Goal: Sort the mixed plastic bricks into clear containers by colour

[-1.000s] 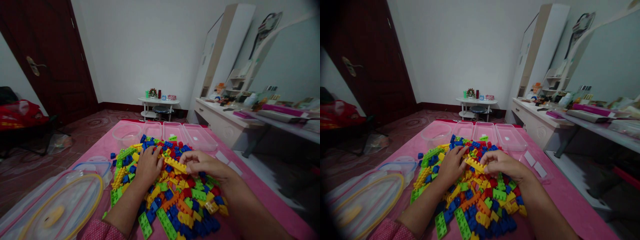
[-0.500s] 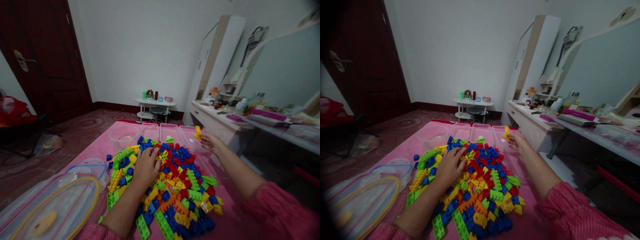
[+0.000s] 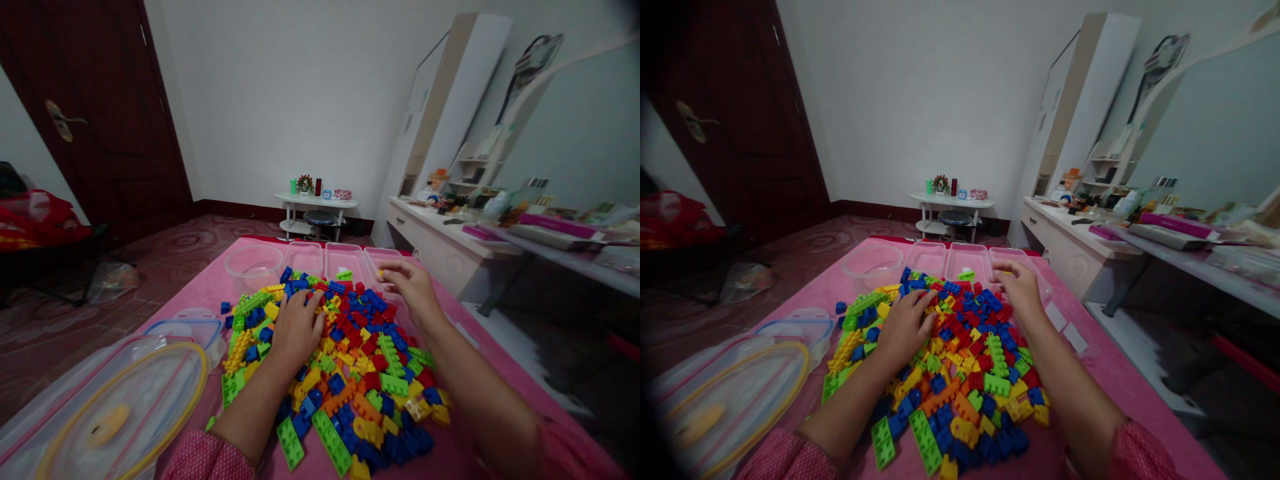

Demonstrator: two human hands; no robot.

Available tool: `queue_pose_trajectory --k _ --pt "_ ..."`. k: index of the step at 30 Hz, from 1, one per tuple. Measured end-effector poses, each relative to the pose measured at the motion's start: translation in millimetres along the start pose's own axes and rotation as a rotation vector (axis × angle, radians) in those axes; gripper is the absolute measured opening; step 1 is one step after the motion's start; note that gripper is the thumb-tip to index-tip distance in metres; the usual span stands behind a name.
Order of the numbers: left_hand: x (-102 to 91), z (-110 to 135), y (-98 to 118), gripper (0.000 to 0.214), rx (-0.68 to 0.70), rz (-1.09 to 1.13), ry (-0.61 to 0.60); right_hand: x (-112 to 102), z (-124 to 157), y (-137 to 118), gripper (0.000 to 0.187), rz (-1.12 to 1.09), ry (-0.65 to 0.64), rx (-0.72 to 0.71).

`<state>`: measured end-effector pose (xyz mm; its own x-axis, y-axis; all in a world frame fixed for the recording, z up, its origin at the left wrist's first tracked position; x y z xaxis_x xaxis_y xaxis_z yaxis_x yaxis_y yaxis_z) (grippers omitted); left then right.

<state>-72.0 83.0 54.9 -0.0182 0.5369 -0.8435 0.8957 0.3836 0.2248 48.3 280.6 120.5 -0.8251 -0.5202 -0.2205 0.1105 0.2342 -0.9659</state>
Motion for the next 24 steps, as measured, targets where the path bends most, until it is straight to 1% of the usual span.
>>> queue_pose_trajectory --k 1,3,6,9,11,12,13,15,17,20,24 --pt "-0.4 0 0 0.04 0.0 0.005 0.0 12 15 -6 0.027 0.001 -0.114 -0.019" --pt "-1.6 0 1 0.04 0.001 0.011 0.001 33 44 -14 0.024 0.088 -0.374 -0.053" --pt "-2.8 0 1 0.04 0.003 0.006 -0.003 50 80 -16 0.015 0.388 -0.7 -0.141" --pt "-2.8 1 1 0.041 0.004 0.007 -0.006 55 106 -11 0.026 0.644 -0.944 -0.281" --pt "-2.4 1 1 0.041 0.004 0.01 -0.005 58 119 -8 0.036 0.752 -1.048 -0.37" --pt "-2.2 1 1 0.041 0.004 0.01 -0.004 60 124 -7 0.04 0.811 -1.052 -0.409" --pt "-1.9 1 0 0.041 0.004 0.011 -0.002 62 128 -6 0.041 0.88 -1.022 -0.445" --pt "-1.6 1 0 0.041 0.006 0.011 0.004 66 133 -3 0.035 1.034 -0.911 -0.492" --pt "-1.5 1 0 0.041 0.009 0.007 0.008 70 136 -1 0.026 1.128 -0.819 -0.515" --pt "-1.6 1 0 0.041 0.011 0.003 0.011 72 135 -1 0.018 1.123 -0.783 -0.52" --pt "-1.8 1 1 0.041 0.009 0.004 0.006 62 122 -10 0.013 1.033 -0.723 -0.511"
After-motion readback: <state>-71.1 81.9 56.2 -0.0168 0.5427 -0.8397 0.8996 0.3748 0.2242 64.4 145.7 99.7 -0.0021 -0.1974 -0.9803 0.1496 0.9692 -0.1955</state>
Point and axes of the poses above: each hand's wrist, its own z-axis away from the middle knuckle, its own x-axis out of the palm, y = z × x, the point moved 4 cm from there along -z, towards the middle knuckle, and after that the axes turned 6 degrees about x, right-handed, at the moved point
